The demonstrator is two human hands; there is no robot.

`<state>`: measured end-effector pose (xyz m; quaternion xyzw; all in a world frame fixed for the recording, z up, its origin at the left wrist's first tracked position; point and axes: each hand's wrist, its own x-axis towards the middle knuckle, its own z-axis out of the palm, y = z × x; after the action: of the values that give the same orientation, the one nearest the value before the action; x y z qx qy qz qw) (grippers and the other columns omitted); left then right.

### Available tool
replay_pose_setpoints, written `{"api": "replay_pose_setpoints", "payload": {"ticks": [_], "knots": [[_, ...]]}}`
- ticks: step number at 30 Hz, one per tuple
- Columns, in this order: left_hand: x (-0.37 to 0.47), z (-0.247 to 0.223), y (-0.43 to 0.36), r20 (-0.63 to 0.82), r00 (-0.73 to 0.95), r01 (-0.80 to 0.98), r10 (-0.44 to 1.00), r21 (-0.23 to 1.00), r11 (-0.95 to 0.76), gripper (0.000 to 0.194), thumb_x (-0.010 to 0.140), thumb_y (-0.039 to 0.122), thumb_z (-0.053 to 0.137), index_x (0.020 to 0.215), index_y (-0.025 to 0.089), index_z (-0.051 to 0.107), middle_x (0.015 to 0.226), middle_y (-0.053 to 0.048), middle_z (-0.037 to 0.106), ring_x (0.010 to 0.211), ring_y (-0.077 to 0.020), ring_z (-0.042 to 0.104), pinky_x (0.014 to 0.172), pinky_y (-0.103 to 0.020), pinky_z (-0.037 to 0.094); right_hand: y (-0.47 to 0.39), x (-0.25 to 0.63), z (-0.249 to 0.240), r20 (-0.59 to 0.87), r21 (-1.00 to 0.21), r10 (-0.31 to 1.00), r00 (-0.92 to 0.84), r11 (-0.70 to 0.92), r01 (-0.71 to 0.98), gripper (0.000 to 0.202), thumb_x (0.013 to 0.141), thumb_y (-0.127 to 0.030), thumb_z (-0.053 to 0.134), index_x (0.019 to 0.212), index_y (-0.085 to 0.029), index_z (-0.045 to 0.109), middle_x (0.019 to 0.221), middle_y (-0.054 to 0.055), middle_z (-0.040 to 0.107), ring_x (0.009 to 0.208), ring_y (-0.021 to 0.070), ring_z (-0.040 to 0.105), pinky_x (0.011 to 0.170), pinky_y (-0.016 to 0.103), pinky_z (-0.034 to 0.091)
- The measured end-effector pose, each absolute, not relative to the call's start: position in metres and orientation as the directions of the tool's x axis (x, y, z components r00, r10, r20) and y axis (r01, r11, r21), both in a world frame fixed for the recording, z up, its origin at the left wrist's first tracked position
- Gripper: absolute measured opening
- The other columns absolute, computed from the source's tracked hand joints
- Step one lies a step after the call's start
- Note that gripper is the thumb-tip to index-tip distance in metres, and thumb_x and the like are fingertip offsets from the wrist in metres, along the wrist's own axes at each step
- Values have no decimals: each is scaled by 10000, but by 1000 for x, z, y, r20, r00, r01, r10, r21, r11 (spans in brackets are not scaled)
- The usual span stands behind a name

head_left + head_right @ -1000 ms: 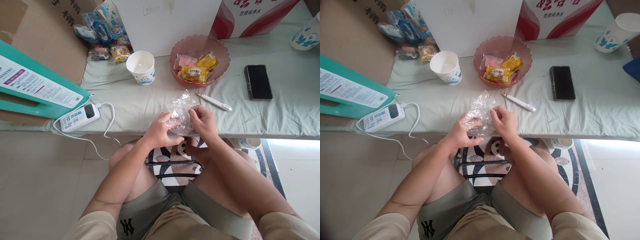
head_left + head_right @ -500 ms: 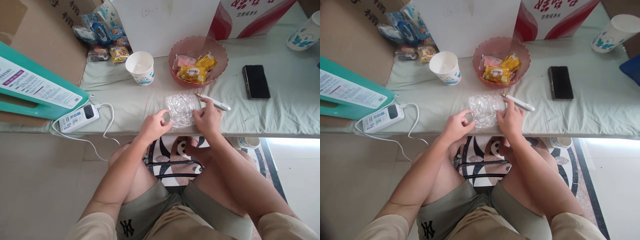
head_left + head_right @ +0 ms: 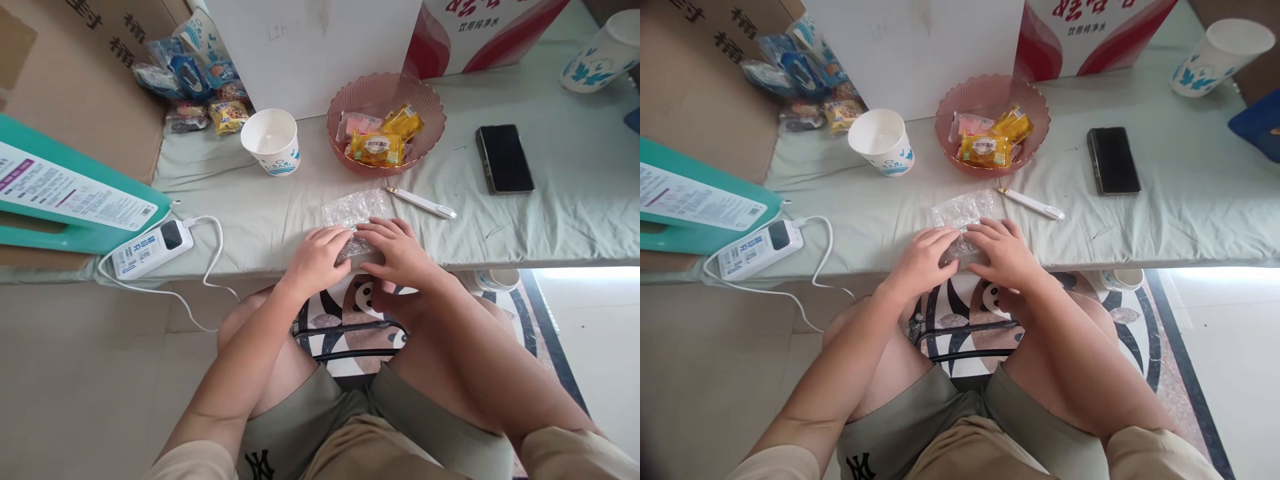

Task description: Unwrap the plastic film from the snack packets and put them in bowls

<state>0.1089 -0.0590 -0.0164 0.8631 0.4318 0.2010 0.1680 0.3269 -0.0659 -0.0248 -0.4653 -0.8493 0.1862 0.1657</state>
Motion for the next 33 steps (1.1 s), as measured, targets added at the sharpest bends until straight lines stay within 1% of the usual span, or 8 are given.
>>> {"api": "replay_pose_setpoints", "payload": {"ticks": [5,11,16,20,22,25,29,33], "knots": [[94,-13,-55,228,413,604,882,656,-453,239,905,158,533,970,215,756,1085,-70,815,1145,-266,742,1070,-487,542,-62,332,-24,229,-522,858,-460,507,686,226,940,-287,563,1102,-245,715,1316,86,725,1429,348,515,1173,579,325],[94,1,-57,214,335,524,918,767,-370,520,788,334,738,1283,202,649,1197,-83,774,1114,-245,717,1005,-378,560,-62,326,-13,198,-753,942,-270,323,574,205,952,-327,534,1015,-206,688,813,42,736,761,216,702,750,363,544],[101,-5,-52,64,201,633,978,753,-179,232,896,303,644,1096,191,679,719,5,700,655,-145,635,673,-282,519,-61,324,-12,288,-825,946,-151,325,463,491,860,-385,672,1305,-221,545,1120,75,715,783,179,683,761,348,571],[101,-14,-51,76,124,615,989,777,-137,684,841,227,701,1475,218,446,1084,-59,720,745,-130,662,734,-286,558,-57,322,-23,308,-778,946,-105,313,545,464,857,-260,630,1314,-263,548,1256,79,633,632,112,587,674,340,561],[101,-18,-51,135,103,634,985,754,-169,831,795,179,729,1539,252,364,1350,-124,597,894,-159,682,759,-302,589,-54,321,-29,304,-714,947,-99,295,635,458,850,-212,612,1302,-275,581,1279,87,606,652,121,574,678,358,554],[101,-21,-53,252,151,737,956,616,-279,621,783,110,704,1374,255,580,1510,-141,427,1227,-267,604,938,-395,595,-52,319,-33,366,-568,926,-90,299,767,393,836,-198,623,1224,-256,654,1275,127,594,882,228,634,792,442,548],[99,-17,-52,271,330,785,904,454,-422,262,861,91,597,1043,207,747,1434,-120,562,1375,-313,520,1148,-486,473,-56,315,-28,473,-461,858,-199,434,774,294,911,-209,556,1171,-240,691,1290,133,650,1140,303,632,962,499,481],[97,-12,-51,174,381,787,908,455,-417,233,869,222,653,1081,192,745,1266,-111,709,1226,-298,637,1111,-491,493,-60,311,-27,359,-445,818,-450,574,687,342,917,-281,609,1243,-208,682,1369,123,682,1271,332,603,1022,493,434]]}}
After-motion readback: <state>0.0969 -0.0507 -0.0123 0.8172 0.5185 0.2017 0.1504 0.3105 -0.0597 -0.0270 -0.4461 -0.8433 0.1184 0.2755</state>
